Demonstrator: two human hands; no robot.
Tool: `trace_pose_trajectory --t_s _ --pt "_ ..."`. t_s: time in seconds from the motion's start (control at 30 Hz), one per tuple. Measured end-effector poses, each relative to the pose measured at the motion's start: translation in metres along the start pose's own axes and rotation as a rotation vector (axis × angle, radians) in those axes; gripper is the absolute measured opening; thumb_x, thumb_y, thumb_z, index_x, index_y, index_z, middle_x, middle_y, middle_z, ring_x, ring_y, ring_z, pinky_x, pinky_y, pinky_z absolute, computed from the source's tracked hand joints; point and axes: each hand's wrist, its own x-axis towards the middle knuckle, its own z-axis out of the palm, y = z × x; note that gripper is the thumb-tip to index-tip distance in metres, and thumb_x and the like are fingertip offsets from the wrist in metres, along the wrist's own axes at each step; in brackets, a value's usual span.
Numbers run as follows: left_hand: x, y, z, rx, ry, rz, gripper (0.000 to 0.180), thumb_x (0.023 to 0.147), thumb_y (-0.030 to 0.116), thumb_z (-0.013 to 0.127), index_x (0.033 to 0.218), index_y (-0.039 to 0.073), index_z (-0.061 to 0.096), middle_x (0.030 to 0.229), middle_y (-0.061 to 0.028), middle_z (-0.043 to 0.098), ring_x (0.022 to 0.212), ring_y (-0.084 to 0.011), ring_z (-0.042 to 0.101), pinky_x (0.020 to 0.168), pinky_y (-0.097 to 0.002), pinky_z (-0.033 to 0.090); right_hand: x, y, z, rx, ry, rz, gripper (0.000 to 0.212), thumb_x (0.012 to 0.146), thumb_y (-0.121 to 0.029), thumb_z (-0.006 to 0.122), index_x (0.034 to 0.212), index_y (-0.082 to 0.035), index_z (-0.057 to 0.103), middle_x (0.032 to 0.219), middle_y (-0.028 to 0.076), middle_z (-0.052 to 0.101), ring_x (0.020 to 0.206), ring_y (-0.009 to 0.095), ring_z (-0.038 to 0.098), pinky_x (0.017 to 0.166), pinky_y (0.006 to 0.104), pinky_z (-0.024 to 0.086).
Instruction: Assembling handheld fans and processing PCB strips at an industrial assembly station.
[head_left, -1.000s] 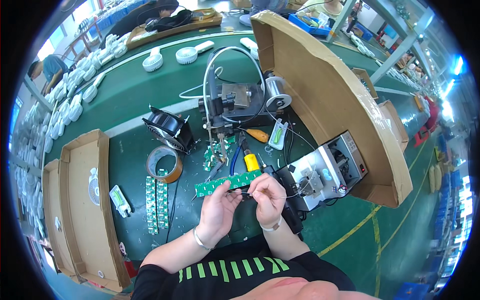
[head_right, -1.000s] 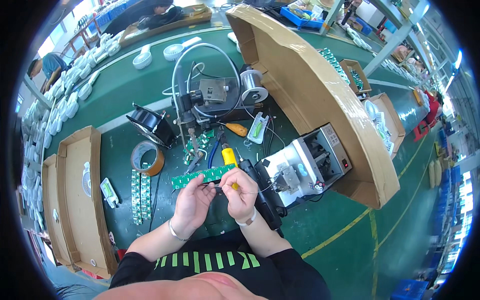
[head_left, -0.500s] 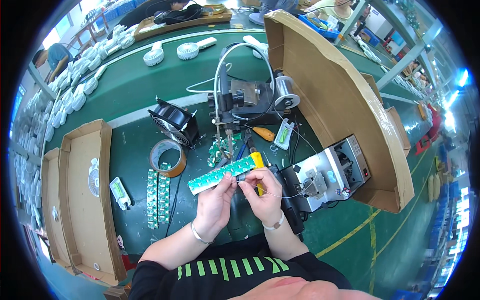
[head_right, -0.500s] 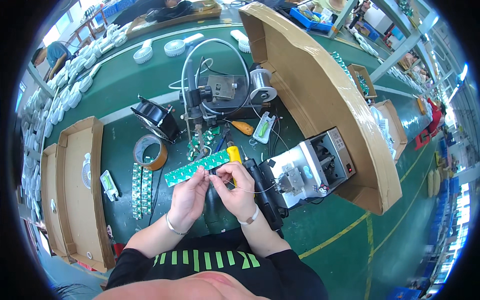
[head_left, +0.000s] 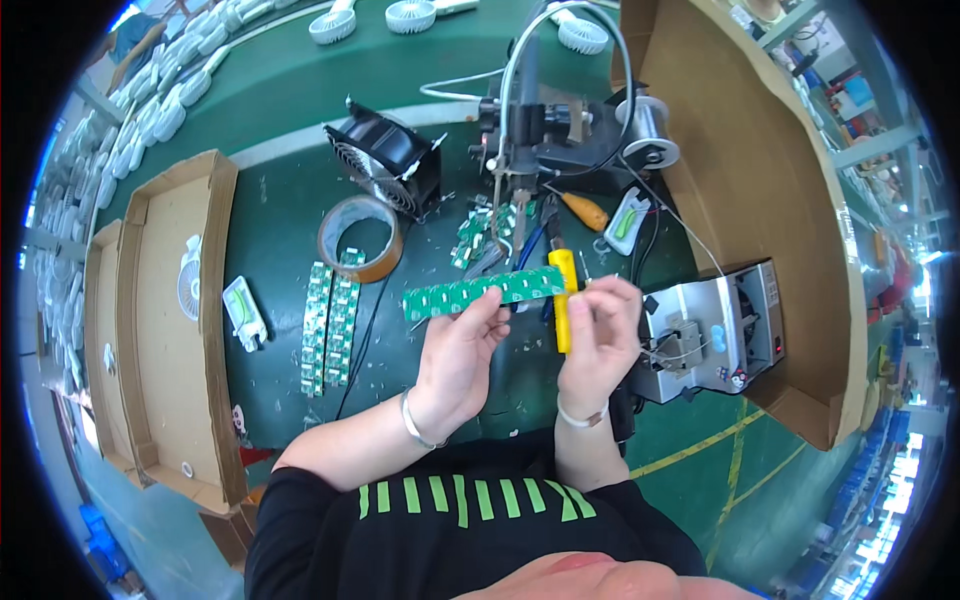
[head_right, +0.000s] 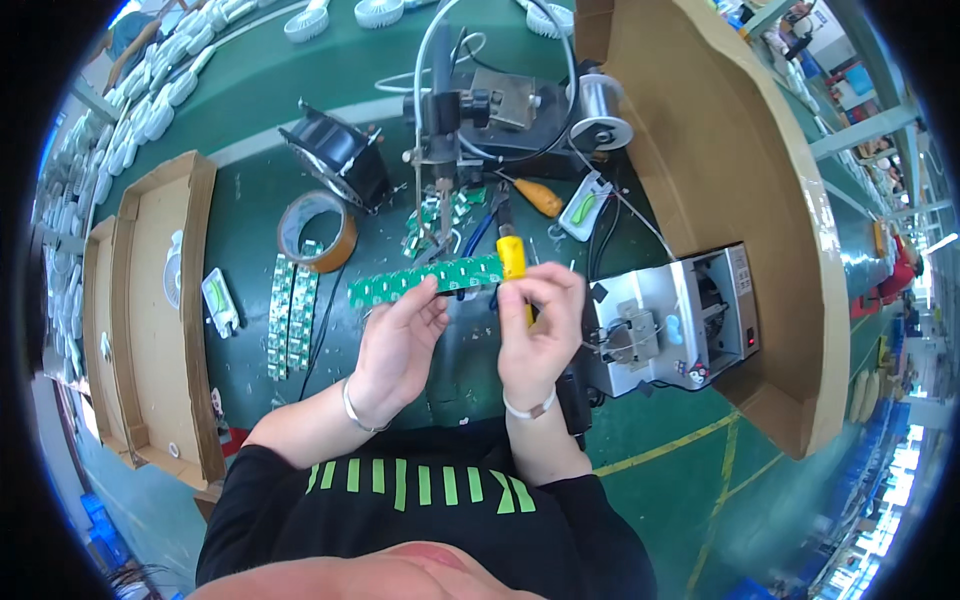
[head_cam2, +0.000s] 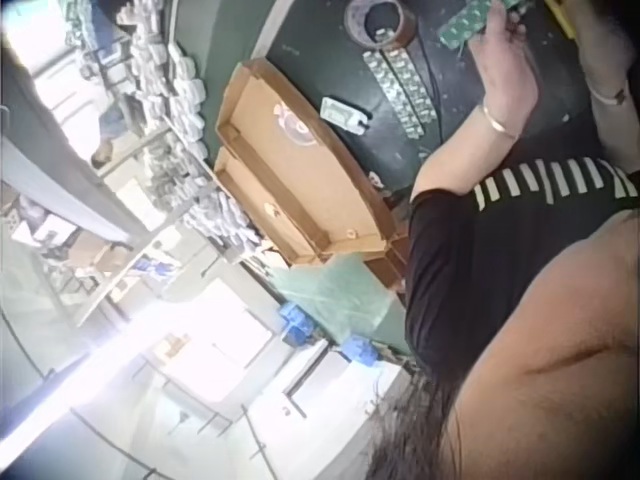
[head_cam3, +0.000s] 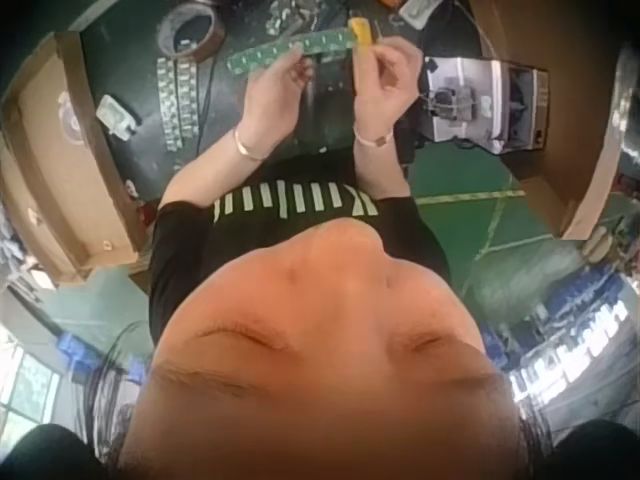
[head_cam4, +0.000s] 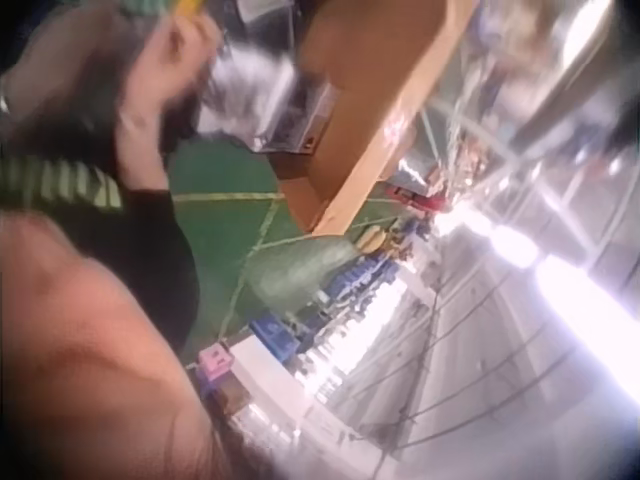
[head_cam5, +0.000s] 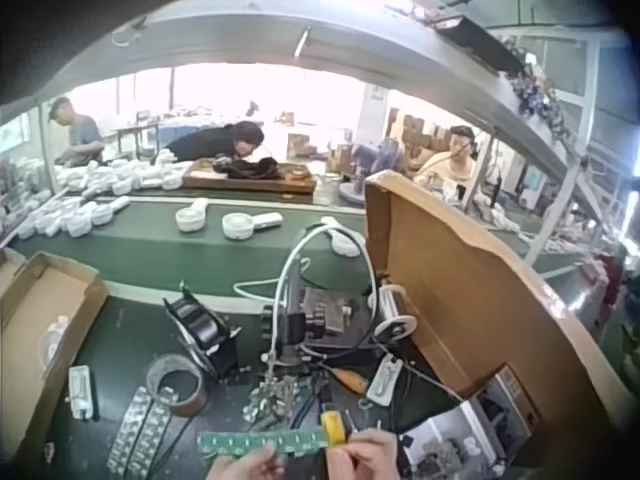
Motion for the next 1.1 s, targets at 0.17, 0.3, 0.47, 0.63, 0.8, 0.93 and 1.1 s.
trace_pose_trajectory --t_s 0.17,0.3,0.47,0.63,0.8,0.93,1.1 --pt "0.001 -0.003 -0.002 -0.007 -0.050 -0.028 0.013 0.095 0.015 0.059 0.106 0.009 0.059 0.103 -0.0051 0.066 0.095 -0.0165 0.062 0.086 -0.0322 0.047 0.010 -0.007 0.004 0.242 0.011 0.244 0.006 0.085 0.004 0.065 0.089 -0.001 0.063 0.119 0.010 0.052 0.110 0.019 0.053 0.097 0.0316 0.041" --pt "-0.002 -0.004 0.000 -0.039 -0.127 -0.006 0.016 0.095 0.017 0.061 0.107 0.006 0.058 0.104 -0.0060 0.066 0.098 -0.0164 0.063 0.094 -0.0350 0.048 0.010 -0.017 0.013 0.330 -0.052 0.317 0.007 0.086 0.004 0.064 0.091 0.000 0.063 0.118 0.010 0.052 0.106 0.017 0.055 0.091 0.0288 0.045" --pt "0.001 -0.002 -0.004 0.008 -0.104 0.039 0.025 0.093 0.014 0.064 0.115 0.004 0.057 0.101 -0.0063 0.069 0.094 -0.0159 0.066 0.087 -0.0316 0.051 -0.001 -0.001 0.024 0.201 -0.083 0.257 0.008 0.086 0.004 0.065 0.092 0.000 0.062 0.113 0.010 0.055 0.104 0.016 0.054 0.088 0.0278 0.045" --pt "-0.001 0.004 0.004 0.037 -0.049 -0.023 0.039 0.092 0.013 0.065 0.128 0.004 0.053 0.103 -0.0075 0.069 0.098 -0.0173 0.066 0.089 -0.0325 0.051 -0.002 0.000 0.022 0.263 -0.048 0.289 0.006 0.087 0.003 0.064 0.093 0.001 0.063 0.110 0.010 0.055 0.103 0.016 0.054 0.090 0.0284 0.043" --pt "0.004 0.001 0.001 -0.058 -0.122 -0.048 0.036 0.093 0.015 0.064 0.126 0.004 0.055 0.103 -0.0072 0.069 0.098 -0.0173 0.066 0.091 -0.0346 0.050 -0.003 0.005 0.021 0.119 -0.094 0.164 0.008 0.085 0.004 0.067 0.092 0.000 0.064 0.111 0.010 0.055 0.103 0.017 0.054 0.089 0.0287 0.044" --pt "0.006 -0.003 0.001 -0.039 -0.159 -0.034 0.027 0.093 0.017 0.064 0.117 0.004 0.061 0.102 -0.0073 0.069 0.098 -0.0171 0.066 0.091 -0.0348 0.050 -0.003 0.001 0.021 0.140 -0.076 0.210 0.009 0.084 0.004 0.067 0.092 0.000 0.064 0.111 0.010 0.055 0.103 0.018 0.054 0.089 0.0284 0.043" --pt "0.005 -0.003 0.001 0.070 -0.191 -0.054 0.019 0.094 0.018 0.064 0.106 0.003 0.066 0.101 -0.0079 0.069 0.095 -0.0159 0.067 0.087 -0.0310 0.051 -0.003 -0.001 0.019 0.245 -0.029 0.324 0.010 0.084 0.004 0.068 0.091 -0.001 0.063 0.110 0.010 0.054 0.102 0.017 0.053 0.090 0.0290 0.043"
